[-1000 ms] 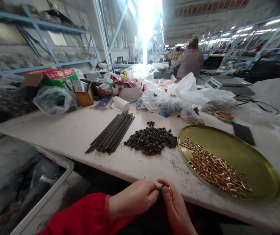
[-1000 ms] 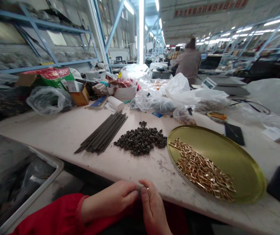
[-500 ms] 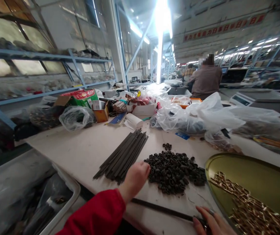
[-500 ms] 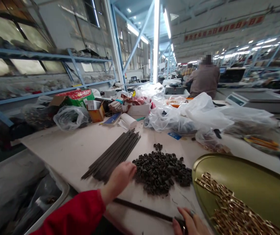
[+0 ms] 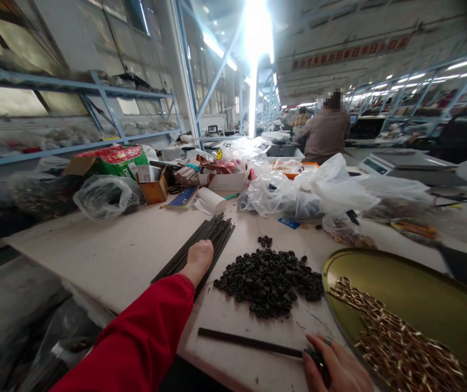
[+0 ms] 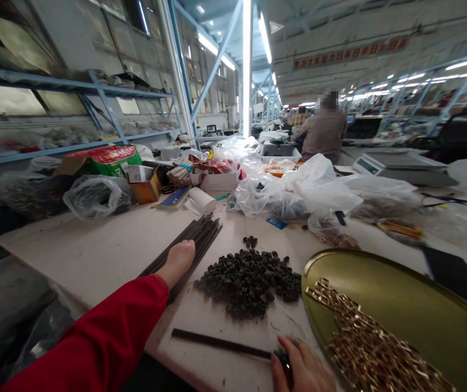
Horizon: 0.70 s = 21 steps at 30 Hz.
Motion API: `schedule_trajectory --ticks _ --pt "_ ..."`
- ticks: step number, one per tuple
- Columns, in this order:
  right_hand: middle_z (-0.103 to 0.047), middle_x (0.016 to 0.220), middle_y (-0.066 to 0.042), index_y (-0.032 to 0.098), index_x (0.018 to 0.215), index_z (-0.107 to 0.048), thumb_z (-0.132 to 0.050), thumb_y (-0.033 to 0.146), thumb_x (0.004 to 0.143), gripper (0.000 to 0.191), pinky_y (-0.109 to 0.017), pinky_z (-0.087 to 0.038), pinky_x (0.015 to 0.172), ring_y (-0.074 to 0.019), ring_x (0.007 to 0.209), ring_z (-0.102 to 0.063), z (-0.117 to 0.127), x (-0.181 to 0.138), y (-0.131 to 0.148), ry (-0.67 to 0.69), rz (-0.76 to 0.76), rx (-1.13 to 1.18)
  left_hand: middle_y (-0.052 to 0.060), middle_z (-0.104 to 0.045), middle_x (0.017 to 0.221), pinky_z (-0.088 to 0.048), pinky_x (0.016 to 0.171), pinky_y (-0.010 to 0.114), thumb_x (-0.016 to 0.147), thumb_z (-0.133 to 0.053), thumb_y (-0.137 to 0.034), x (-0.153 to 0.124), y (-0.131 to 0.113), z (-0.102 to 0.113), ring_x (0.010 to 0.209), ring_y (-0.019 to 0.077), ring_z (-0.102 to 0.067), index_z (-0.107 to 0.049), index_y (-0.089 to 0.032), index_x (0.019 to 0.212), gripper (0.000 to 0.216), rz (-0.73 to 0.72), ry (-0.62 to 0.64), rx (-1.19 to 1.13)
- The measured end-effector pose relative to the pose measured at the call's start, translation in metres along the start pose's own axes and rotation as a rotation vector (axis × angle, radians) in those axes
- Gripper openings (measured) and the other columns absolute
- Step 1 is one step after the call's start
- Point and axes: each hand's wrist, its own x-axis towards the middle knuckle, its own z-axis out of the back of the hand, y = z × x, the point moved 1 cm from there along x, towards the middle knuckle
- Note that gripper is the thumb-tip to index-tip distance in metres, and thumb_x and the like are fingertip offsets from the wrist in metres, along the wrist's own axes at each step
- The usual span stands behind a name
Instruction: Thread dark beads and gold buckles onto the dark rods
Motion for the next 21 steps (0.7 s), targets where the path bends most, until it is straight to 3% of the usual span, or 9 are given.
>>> schedule_trajectory --ticks 7,10,13,16,19,21 --pt "-0.066 0.102 -0.011 0.019 0.105 -0.059 -0.05 0.043 0.08 0.036 -0.046 -0.047 0.083 -0.0295 0.097 -0.059 0.024 0.001 0.03 -0.076 -0.253 0.212 0.008 -0.06 0.097 -0.05 0.072 0.035 0.089 -0.047 -0.025 -0.017 -0.003 0.044 0.083 0.0174 -0.06 -0.053 -0.01 0.106 0.023 -0.036 -0.066 -0.068" --pt "-0.063 0.103 -0.011 0.019 0.11 -0.054 -0.046 0.045 0.083 0.038 -0.044 -0.046 0.083 -0.0273 0.098 -0.058 0.037 0.003 0.029 -0.169 -0.38 0.453 0.013 -0.06 0.093 -0.046 0.074 0.032 0.087 -0.039 -0.013 -0.051 -0.009 0.065 0.084 0.0204 -0.061 -0.049 -0.006 0.104 0.021 -0.146 -0.126 -0.15" --pt "-0.063 0.087 -0.008 0.017 0.117 -0.046 -0.04 0.051 0.085 0.047 -0.034 -0.05 0.064 -0.0201 0.071 -0.06 0.05 0.016 0.031 -0.194 -0.505 0.838 0.003 -0.061 0.086 -0.044 0.074 0.025 0.084 -0.041 -0.015 -0.106 -0.022 0.074 0.08 0.0158 -0.06 -0.05 -0.017 0.095 0.014 -0.314 -0.119 -0.248" --pt "-0.056 0.064 0.001 0.016 0.112 -0.047 -0.042 0.057 0.082 0.051 -0.025 -0.039 0.043 -0.0135 0.048 -0.048 0.058 0.033 0.04 -0.095 -0.589 1.155 0.004 -0.06 0.083 -0.044 0.071 0.026 0.077 -0.039 -0.01 -0.162 -0.039 0.07 0.079 0.0173 -0.059 -0.05 -0.019 0.085 0.017 -0.525 -0.031 -0.46" --pt "-0.039 0.045 0.008 0.017 0.087 -0.056 -0.051 0.054 0.078 0.039 -0.022 -0.029 0.038 -0.0098 0.039 -0.037 0.059 0.042 0.052 0.053 -0.575 1.18 0.005 -0.061 0.084 -0.044 0.068 0.026 0.075 -0.044 -0.015 -0.193 -0.054 0.06 0.077 0.0181 -0.059 -0.052 -0.017 0.091 0.018 -0.48 0.182 -0.732" --pt "-0.04 0.045 0.008 0.017 0.083 -0.057 -0.048 0.05 0.082 0.034 -0.022 -0.031 0.039 -0.0102 0.04 -0.039 0.058 0.045 0.055 0.18 -0.467 1.082 0.002 -0.061 0.075 -0.042 0.055 0.023 0.077 -0.045 -0.024 -0.198 -0.064 0.053 0.06 0.0136 -0.057 -0.05 -0.016 0.1 0.025 -0.418 0.455 -0.953"
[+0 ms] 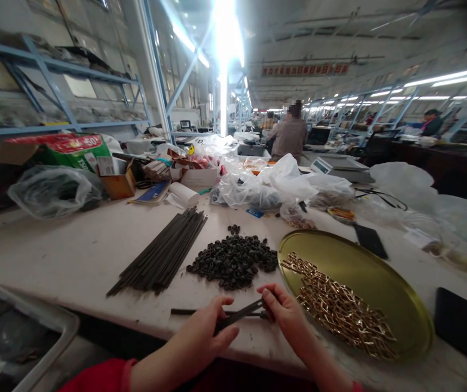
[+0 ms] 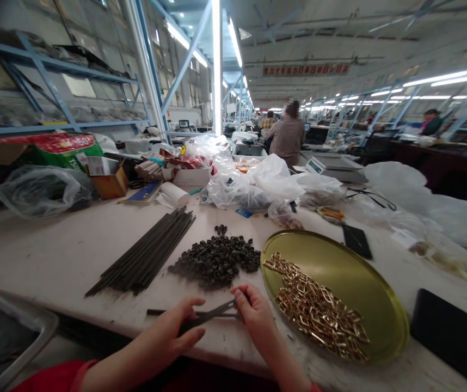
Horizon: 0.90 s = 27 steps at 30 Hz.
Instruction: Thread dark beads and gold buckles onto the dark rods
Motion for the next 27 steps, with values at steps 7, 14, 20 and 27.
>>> schedule_trajectory --ticks 7,14,20,27 --pt "-0.063 0.086 -0.009 0.016 0.087 -0.059 -0.039 0.024 0.089 0.021 -0.029 -0.042 0.067 -0.0211 0.081 -0.06 0.02 0.051 0.0 -0.074 0.207 -1.034 -0.006 -0.054 0.057 -0.026 0.033 0.016 0.071 -0.038 -0.019 0.025 0.003 -0.007 0.034 0.0038 -0.037 -0.051 -0.015 0.084 0.018 0.306 0.178 -0.661" --pt "-0.06 0.077 -0.012 0.016 0.081 -0.057 -0.047 0.024 0.085 0.013 -0.029 -0.032 0.056 -0.0257 0.071 -0.058 0.017 0.077 -0.016 -0.071 0.175 -1.285 -0.005 -0.056 0.058 -0.025 0.032 0.015 0.069 -0.042 -0.019 0.033 0.014 -0.004 0.034 0.0032 -0.038 -0.05 -0.015 0.087 0.021 0.403 0.193 -0.85" --pt "-0.059 0.081 -0.012 0.016 0.077 -0.058 -0.046 0.018 0.084 0.014 -0.03 -0.034 0.057 -0.0246 0.073 -0.058 0.018 0.079 -0.018 -0.059 0.173 -1.234 -0.004 -0.056 0.058 -0.026 0.034 0.015 0.069 -0.043 -0.019 0.035 0.019 -0.007 0.036 0.0033 -0.04 -0.049 -0.015 0.084 0.017 0.471 0.184 -0.871" --pt "-0.065 0.091 -0.009 0.015 0.104 -0.056 -0.045 0.021 0.085 0.022 -0.032 -0.048 0.071 -0.0199 0.082 -0.062 0.02 0.053 -0.007 -0.071 0.143 -0.859 -0.005 -0.055 0.062 -0.025 0.035 0.016 0.076 -0.041 -0.026 0.024 0.011 -0.001 0.036 0.0036 -0.037 -0.053 -0.015 0.083 0.018 0.293 0.167 -0.671"
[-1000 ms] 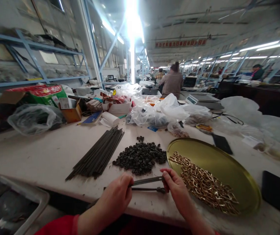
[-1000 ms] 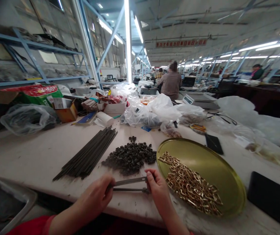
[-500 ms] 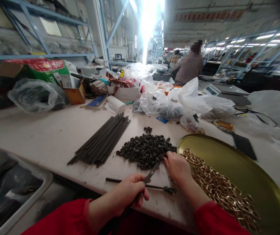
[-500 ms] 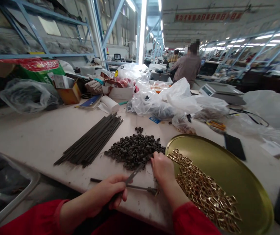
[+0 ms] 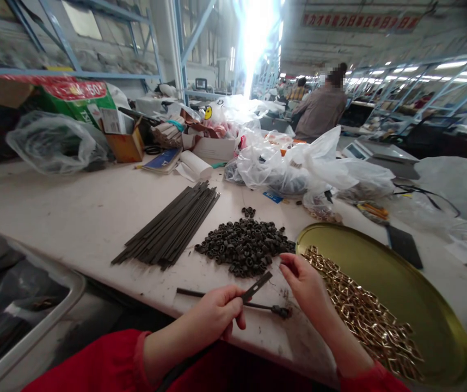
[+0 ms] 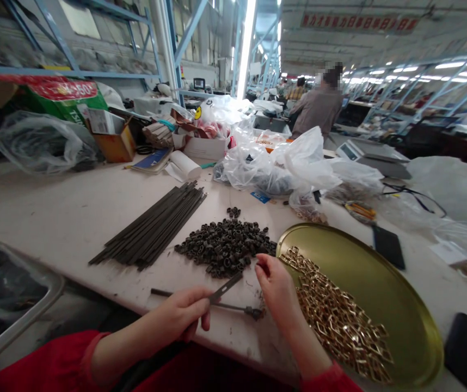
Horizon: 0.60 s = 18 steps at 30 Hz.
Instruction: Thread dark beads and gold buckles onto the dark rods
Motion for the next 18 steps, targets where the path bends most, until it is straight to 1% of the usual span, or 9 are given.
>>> schedule_trajectory --ticks 1,2,4,5,7,10,12,16,18 --pt "-0.066 0.089 -0.007 0.016 0.107 -0.055 -0.045 0.027 0.086 0.025 -0.031 -0.05 0.07 -0.0182 0.078 -0.063 0.003 -0.01 0.004 0.016 -0.039 0.157 -0.005 -0.053 0.058 -0.024 0.036 0.017 0.079 -0.04 -0.031 -0.002 -0.002 -0.001 0.035 0.004 -0.036 -0.053 -0.015 0.082 0.021 -0.038 -0.004 0.048" --pt "-0.067 0.088 -0.006 0.016 0.107 -0.056 -0.048 0.033 0.085 0.029 -0.032 -0.051 0.07 -0.0178 0.076 -0.063 0.006 -0.02 0.009 0.043 -0.12 0.434 -0.006 -0.052 0.055 -0.024 0.036 0.017 0.08 -0.039 -0.034 -0.004 -0.003 -0.003 0.035 0.0045 -0.034 -0.054 -0.015 0.082 0.024 -0.073 -0.012 0.09" --pt "-0.067 0.088 -0.004 0.019 0.1 -0.062 -0.062 0.04 0.076 0.032 -0.033 -0.052 0.074 -0.0172 0.076 -0.063 0.01 -0.04 0.02 0.053 -0.294 0.938 -0.007 -0.049 0.051 -0.024 0.037 0.018 0.082 -0.038 -0.036 -0.008 -0.006 -0.007 0.035 0.0054 -0.033 -0.054 -0.015 0.08 0.027 -0.126 -0.034 0.178" --pt "-0.067 0.088 -0.003 0.02 0.096 -0.064 -0.068 0.04 0.069 0.033 -0.033 -0.052 0.075 -0.0165 0.076 -0.063 0.012 -0.048 0.026 0.046 -0.364 1.122 -0.007 -0.048 0.05 -0.025 0.038 0.018 0.082 -0.037 -0.036 -0.01 -0.007 -0.008 0.036 0.0058 -0.034 -0.054 -0.016 0.079 0.027 -0.144 -0.046 0.226" --pt "-0.066 0.085 -0.001 0.022 0.092 -0.066 -0.076 0.037 0.062 0.034 -0.031 -0.052 0.074 -0.0144 0.073 -0.063 0.014 -0.062 0.035 0.022 -0.435 1.274 -0.007 -0.046 0.048 -0.027 0.041 0.018 0.083 -0.037 -0.034 -0.017 -0.009 -0.011 0.038 0.0068 -0.036 -0.055 -0.016 0.077 0.026 -0.163 -0.074 0.323" --pt "-0.063 0.085 0.0 0.024 0.097 -0.065 -0.075 0.036 0.063 0.037 -0.031 -0.054 0.068 -0.0152 0.07 -0.063 0.015 -0.073 0.041 0.014 -0.438 1.295 -0.006 -0.046 0.048 -0.03 0.046 0.019 0.083 -0.037 -0.028 -0.029 -0.011 -0.012 0.043 0.009 -0.042 -0.057 -0.016 0.074 0.025 -0.19 -0.133 0.485" --pt "-0.062 0.086 -0.001 0.024 0.1 -0.063 -0.073 0.037 0.066 0.038 -0.033 -0.054 0.067 -0.017 0.072 -0.064 0.015 -0.077 0.043 0.023 -0.411 1.257 -0.004 -0.052 0.052 -0.031 0.05 0.02 0.082 -0.037 -0.024 -0.038 -0.011 -0.011 0.05 0.0108 -0.047 -0.059 -0.017 0.074 0.024 -0.228 -0.168 0.603" --pt "-0.064 0.078 -0.001 0.021 0.101 -0.061 -0.066 0.041 0.071 0.036 -0.033 -0.052 0.07 -0.0172 0.07 -0.062 0.016 -0.085 0.046 0.058 -0.287 1.038 0.002 -0.063 0.071 -0.033 0.058 0.022 0.082 -0.038 -0.019 -0.051 -0.011 -0.013 0.065 0.0139 -0.055 -0.061 -0.018 0.081 0.023 -0.326 -0.205 0.744" --pt "-0.064 0.078 -0.002 0.021 0.1 -0.061 -0.064 0.039 0.073 0.032 -0.032 -0.051 0.072 -0.0175 0.072 -0.062 0.017 -0.09 0.051 0.047 -0.185 0.908 0.001 -0.063 0.071 -0.032 0.057 0.022 0.084 -0.037 -0.023 -0.052 -0.012 -0.017 0.064 0.0136 -0.054 -0.061 -0.018 0.08 0.024 -0.358 -0.177 0.764"
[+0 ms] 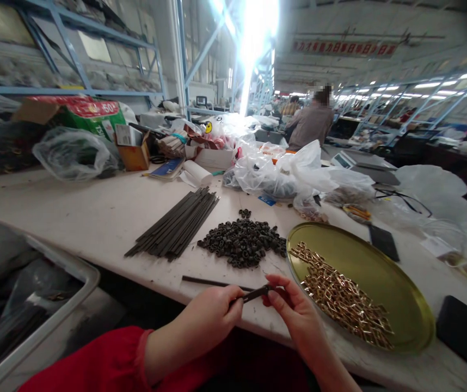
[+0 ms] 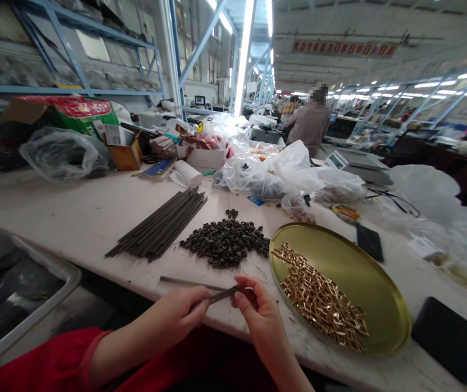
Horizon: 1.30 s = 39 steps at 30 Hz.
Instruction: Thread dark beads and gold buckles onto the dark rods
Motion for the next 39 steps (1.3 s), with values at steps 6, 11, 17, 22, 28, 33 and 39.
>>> schedule_trajectory --ticks 6,11,17,22,28,33,39 --pt "-0.064 0.089 -0.005 0.022 0.091 -0.066 -0.063 0.034 0.073 0.021 -0.031 -0.05 0.074 -0.0196 0.081 -0.061 -0.004 -0.014 0.008 -0.022 0.182 -0.179 -0.002 -0.055 0.059 -0.028 0.051 0.021 0.086 -0.038 -0.028 0.007 -0.009 -0.01 0.055 0.011 -0.046 -0.057 -0.017 0.069 0.029 -0.03 0.01 -0.029" --pt "-0.069 0.07 -0.002 0.02 0.081 -0.067 -0.074 0.039 0.061 0.029 -0.032 -0.051 0.068 -0.0193 0.068 -0.063 -0.007 -0.012 0.004 -0.015 -0.1 0.137 -0.001 -0.057 0.064 -0.03 0.053 0.02 0.084 -0.038 -0.024 0.01 -0.009 -0.017 0.058 0.0119 -0.048 -0.06 -0.016 0.073 0.026 -0.021 -0.005 -0.086" --pt "-0.07 0.074 -0.004 0.02 0.084 -0.07 -0.066 0.046 0.069 0.03 -0.033 -0.049 0.069 -0.0198 0.069 -0.062 -0.01 -0.013 -0.008 -0.052 -0.159 0.217 0.003 -0.066 0.075 -0.037 0.062 0.022 0.084 -0.037 -0.021 0.011 -0.009 -0.022 0.069 0.0158 -0.056 -0.063 -0.017 0.079 0.028 -0.01 -0.009 -0.1" --pt "-0.066 0.072 -0.003 0.025 0.081 -0.07 -0.058 0.04 0.077 0.02 -0.033 -0.046 0.067 -0.0206 0.069 -0.059 -0.012 -0.022 -0.015 -0.122 0.107 -0.148 0.005 -0.065 0.073 -0.035 0.058 0.024 0.084 -0.037 -0.02 0.011 -0.008 -0.032 0.065 0.017 -0.056 -0.062 -0.016 0.076 0.027 0.012 -0.021 0.072" --pt "-0.068 0.081 -0.005 0.025 0.085 -0.07 -0.062 0.038 0.074 0.018 -0.034 -0.047 0.073 -0.0227 0.079 -0.06 -0.014 -0.026 -0.016 -0.097 0.077 -0.099 0.004 -0.065 0.075 -0.034 0.059 0.023 0.085 -0.037 -0.021 0.009 -0.005 -0.037 0.066 0.0159 -0.055 -0.061 -0.017 0.079 0.025 -0.014 -0.008 -0.005" --pt "-0.067 0.075 -0.002 0.019 0.084 -0.064 -0.068 0.038 0.071 0.023 -0.03 -0.048 0.065 -0.0174 0.067 -0.061 -0.02 -0.022 -0.021 0.07 -0.335 0.481 0.004 -0.063 0.07 -0.03 0.054 0.024 0.086 -0.036 -0.024 0.008 -0.003 -0.035 0.062 0.0153 -0.052 -0.058 -0.016 0.074 0.027 0.032 0.004 0.018" --pt "-0.064 0.066 0.002 0.02 0.082 -0.063 -0.073 0.033 0.066 0.023 -0.026 -0.047 0.061 -0.0137 0.059 -0.058 -0.015 -0.026 -0.021 0.015 -0.353 0.491 0.002 -0.06 0.067 -0.029 0.052 0.023 0.086 -0.035 -0.028 0.003 -0.002 -0.028 0.059 0.0145 -0.049 -0.058 -0.017 0.073 0.028 0.051 0.131 -0.025"
